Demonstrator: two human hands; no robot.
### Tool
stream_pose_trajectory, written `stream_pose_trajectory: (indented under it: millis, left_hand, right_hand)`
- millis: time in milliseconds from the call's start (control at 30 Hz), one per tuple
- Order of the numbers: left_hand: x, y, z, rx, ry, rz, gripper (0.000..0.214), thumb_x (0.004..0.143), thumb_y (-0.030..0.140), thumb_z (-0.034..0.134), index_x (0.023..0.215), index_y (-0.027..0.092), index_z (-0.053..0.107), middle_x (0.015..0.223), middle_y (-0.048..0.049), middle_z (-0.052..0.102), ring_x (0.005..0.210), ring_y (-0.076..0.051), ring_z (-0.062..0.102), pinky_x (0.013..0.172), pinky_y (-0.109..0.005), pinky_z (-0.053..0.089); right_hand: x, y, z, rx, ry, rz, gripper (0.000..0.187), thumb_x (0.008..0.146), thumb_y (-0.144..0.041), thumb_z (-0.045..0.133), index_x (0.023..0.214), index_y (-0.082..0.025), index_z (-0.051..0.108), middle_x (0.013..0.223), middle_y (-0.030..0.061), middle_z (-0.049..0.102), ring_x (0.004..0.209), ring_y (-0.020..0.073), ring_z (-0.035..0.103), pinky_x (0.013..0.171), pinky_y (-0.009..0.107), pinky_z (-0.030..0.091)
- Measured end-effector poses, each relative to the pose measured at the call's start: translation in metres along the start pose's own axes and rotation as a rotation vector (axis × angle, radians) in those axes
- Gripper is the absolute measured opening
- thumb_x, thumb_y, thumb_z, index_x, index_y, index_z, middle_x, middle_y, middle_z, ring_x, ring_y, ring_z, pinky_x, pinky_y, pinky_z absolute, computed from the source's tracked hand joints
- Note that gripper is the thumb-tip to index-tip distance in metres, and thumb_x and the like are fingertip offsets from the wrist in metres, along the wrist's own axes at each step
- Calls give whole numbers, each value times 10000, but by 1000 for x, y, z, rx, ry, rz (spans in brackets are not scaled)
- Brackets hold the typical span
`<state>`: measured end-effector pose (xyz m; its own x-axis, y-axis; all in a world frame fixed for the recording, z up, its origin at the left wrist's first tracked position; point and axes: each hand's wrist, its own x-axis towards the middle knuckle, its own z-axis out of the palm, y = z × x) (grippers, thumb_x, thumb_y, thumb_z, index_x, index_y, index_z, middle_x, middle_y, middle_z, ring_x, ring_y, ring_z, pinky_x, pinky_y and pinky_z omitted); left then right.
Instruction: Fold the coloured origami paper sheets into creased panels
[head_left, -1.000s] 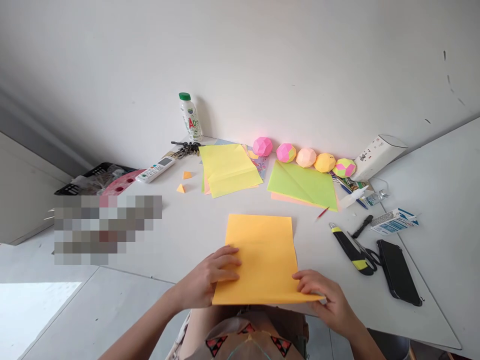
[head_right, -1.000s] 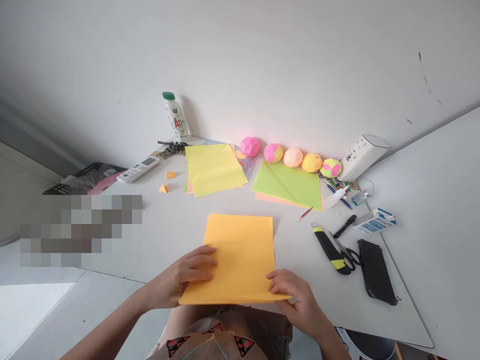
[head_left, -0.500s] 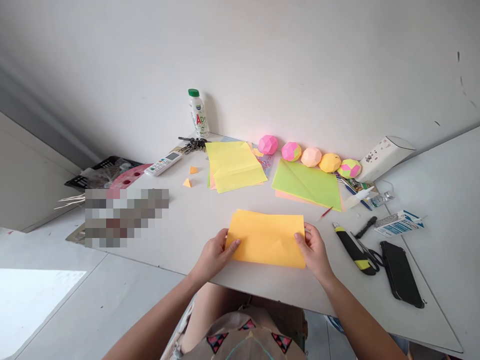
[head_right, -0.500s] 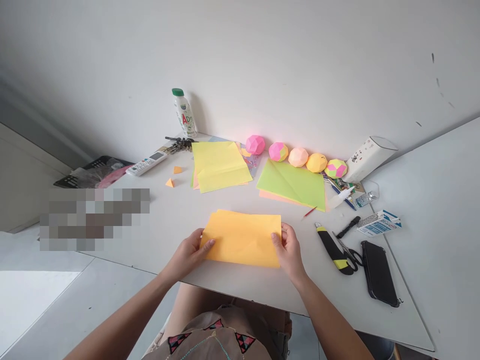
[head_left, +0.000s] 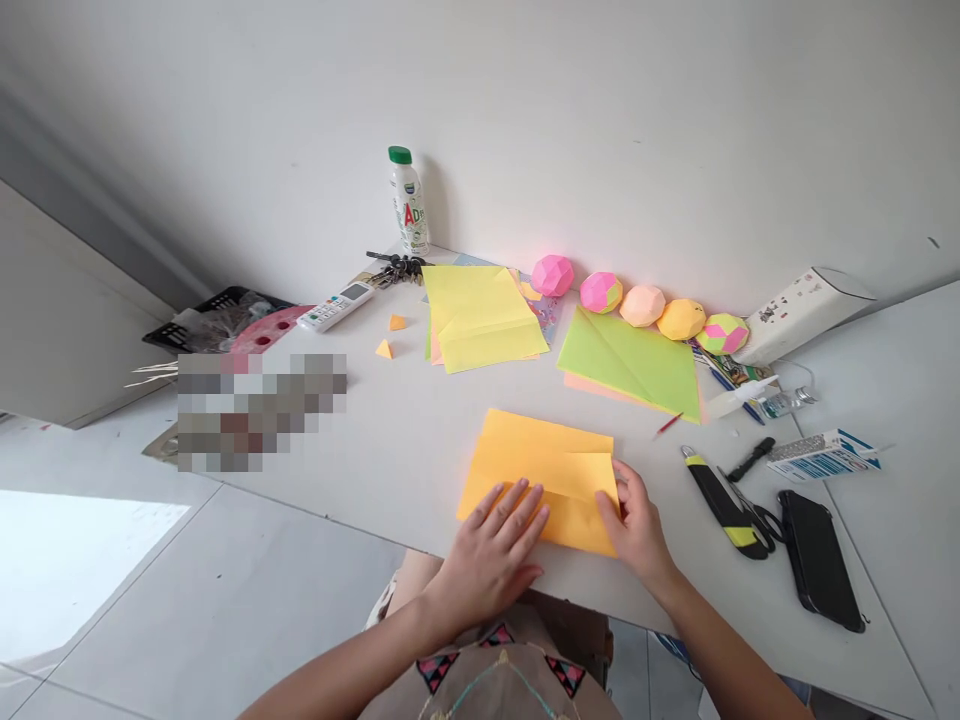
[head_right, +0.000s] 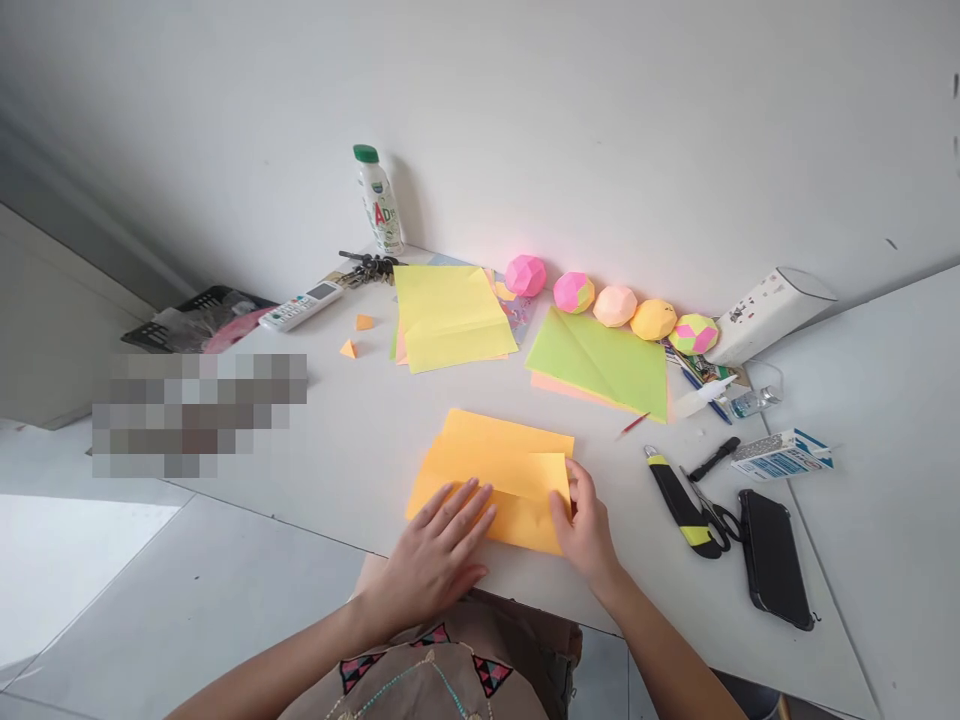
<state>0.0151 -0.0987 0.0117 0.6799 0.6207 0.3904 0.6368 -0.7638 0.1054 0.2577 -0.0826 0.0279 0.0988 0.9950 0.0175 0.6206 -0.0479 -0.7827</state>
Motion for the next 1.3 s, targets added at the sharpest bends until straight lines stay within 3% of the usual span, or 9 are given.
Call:
stream_pose_trajectory:
  millis: [167, 267, 333, 433, 500, 600, 700, 1000, 1300]
  left_hand:
    - [35, -8, 8, -49, -144, 28, 614, 942, 479, 398, 1418, 92, 365, 1511, -157, 325, 1400, -345, 266, 1139, -490, 168]
    - [43, -8, 12, -70, -149, 39, 533, 952, 396, 411, 1396, 102, 400, 1500, -151, 348, 1388, -332, 299, 1133, -497, 178]
    - [43, -7, 15, -74, -135, 53, 482, 955, 331, 403, 1382, 109, 419, 1496, -143, 359, 1378, -328, 319, 1130, -505, 187]
    - [38, -6, 17, -66, -114, 71, 463, 948, 249, 393, 1389, 110, 410, 1503, -135, 350, 1382, -328, 310, 1131, -516, 189]
    - [36, -6, 17, -63, -117, 64, 475, 939, 236, 402, 1398, 113, 400, 1505, -133, 346, 1387, -324, 301, 1130, -517, 196]
    - [35, -7, 17, -66, -121, 36, 482, 938, 255, 409, 1400, 118, 403, 1501, -130, 355, 1384, -320, 308, 1127, -515, 206]
    - [37, -8, 17, -83, -114, 30, 482, 940, 262, 404, 1399, 112, 406, 1496, -130, 365, 1383, -319, 312, 1126, -512, 207]
    - [42, -12, 12, -89, -93, 31, 451, 942, 248, 372, 1352, 82, 462, 1453, -123, 434, 1335, -322, 390, 1116, -476, 231]
    - [40, -12, 8, -91, -120, 18, 475, 963, 253, 343, 1385, 49, 419, 1472, -157, 393, 1362, -330, 346, 1142, -477, 179]
  right_hand:
    - [12, 17, -30, 8, -50, 109, 576, 866, -443, 508, 1346, -183, 326, 926, 78, 699, 748, 212, 672, 620, 330, 548]
    - [31, 19, -54, -50, -161, 64, 622, 853, -429, 525, 1377, -183, 298, 977, 82, 671, 894, 223, 669, 728, 364, 563]
    - [48, 8, -60, -243, -155, -24, 535, 852, -429, 536, 1319, -206, 403, 1079, 106, 626, 999, 239, 634, 752, 369, 560]
    - [75, -19, -45, -503, -166, -273, 323, 894, -367, 483, 1182, -225, 525, 1202, 111, 564, 1114, 253, 568, 889, 406, 505]
    - [91, -37, -22, -609, -289, -385, 271, 912, -292, 466, 1160, -207, 536, 1172, 110, 581, 1102, 239, 562, 908, 391, 484]
    - [107, -52, 12, -654, -335, -405, 205, 870, -275, 558, 1055, -190, 578, 1033, 114, 622, 1015, 264, 576, 845, 400, 481]
    - [115, -52, 31, -665, -318, -379, 193, 866, -318, 578, 1004, -183, 567, 939, 102, 634, 923, 260, 584, 767, 384, 477]
    - [120, -45, 32, -643, -331, -422, 250, 880, -346, 538, 682, -230, 439, 729, 32, 563, 728, 196, 521, 657, 312, 421]
    - [129, -35, 40, -620, -393, -580, 237, 942, -326, 369, 742, -227, 451, 698, 44, 529, 675, 202, 485, 644, 326, 383]
